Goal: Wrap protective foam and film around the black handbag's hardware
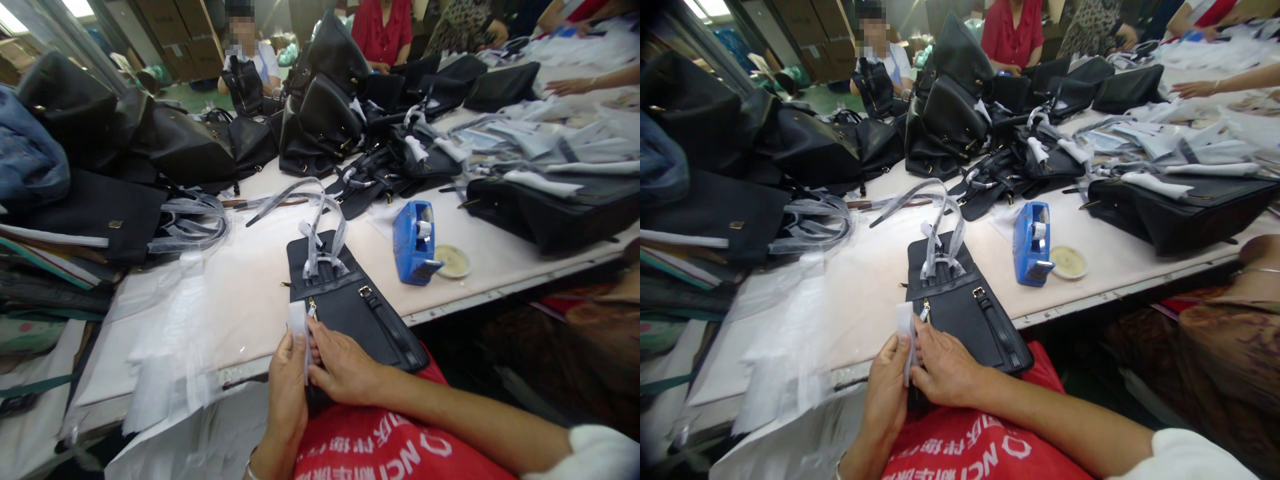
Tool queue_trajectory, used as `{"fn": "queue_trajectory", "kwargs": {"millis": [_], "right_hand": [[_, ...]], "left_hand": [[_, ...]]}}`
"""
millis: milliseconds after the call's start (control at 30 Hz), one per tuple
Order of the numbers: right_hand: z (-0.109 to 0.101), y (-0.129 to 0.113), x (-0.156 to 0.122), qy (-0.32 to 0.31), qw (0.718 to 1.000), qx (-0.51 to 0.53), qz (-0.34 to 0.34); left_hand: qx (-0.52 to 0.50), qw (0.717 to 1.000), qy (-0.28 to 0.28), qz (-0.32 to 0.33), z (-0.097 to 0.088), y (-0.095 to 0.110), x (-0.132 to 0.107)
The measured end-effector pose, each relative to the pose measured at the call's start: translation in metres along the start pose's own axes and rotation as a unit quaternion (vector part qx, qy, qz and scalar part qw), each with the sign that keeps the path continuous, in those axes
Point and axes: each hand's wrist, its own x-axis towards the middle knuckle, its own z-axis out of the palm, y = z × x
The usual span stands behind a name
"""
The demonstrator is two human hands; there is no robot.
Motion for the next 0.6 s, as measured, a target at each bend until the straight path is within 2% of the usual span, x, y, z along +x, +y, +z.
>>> {"fn": "queue_trajectory", "kwargs": {"millis": [67, 133, 267, 433, 533, 600], "right_hand": [[-0.01, 0.0, -0.003, -0.001, 0.998, 0.056, 0.016], [-0.019, -0.002, -0.005, 0.026, 0.99, 0.125, 0.053], [-0.028, -0.001, -0.002, 0.068, 0.967, 0.213, 0.122], [-0.023, 0.001, 0.007, 0.111, 0.972, 0.154, 0.141], [-0.02, -0.002, 0.009, 0.139, 0.975, 0.105, 0.137], [-0.018, -0.003, 0.009, 0.138, 0.974, 0.111, 0.141]], "left_hand": [[0.075, 0.996, 0.018, 0.033, 0.0, -0.002, 0.001], [0.139, 0.987, 0.039, 0.069, 0.0, -0.002, 0.001], [0.21, 0.971, 0.05, 0.104, 0.006, 0.0, -0.001], [0.276, 0.953, 0.022, 0.121, 0.012, 0.0, -0.003], [0.291, 0.951, 0.015, 0.102, 0.012, -0.001, -0.004], [0.289, 0.953, 0.011, 0.087, 0.012, 0.0, -0.005]]}}
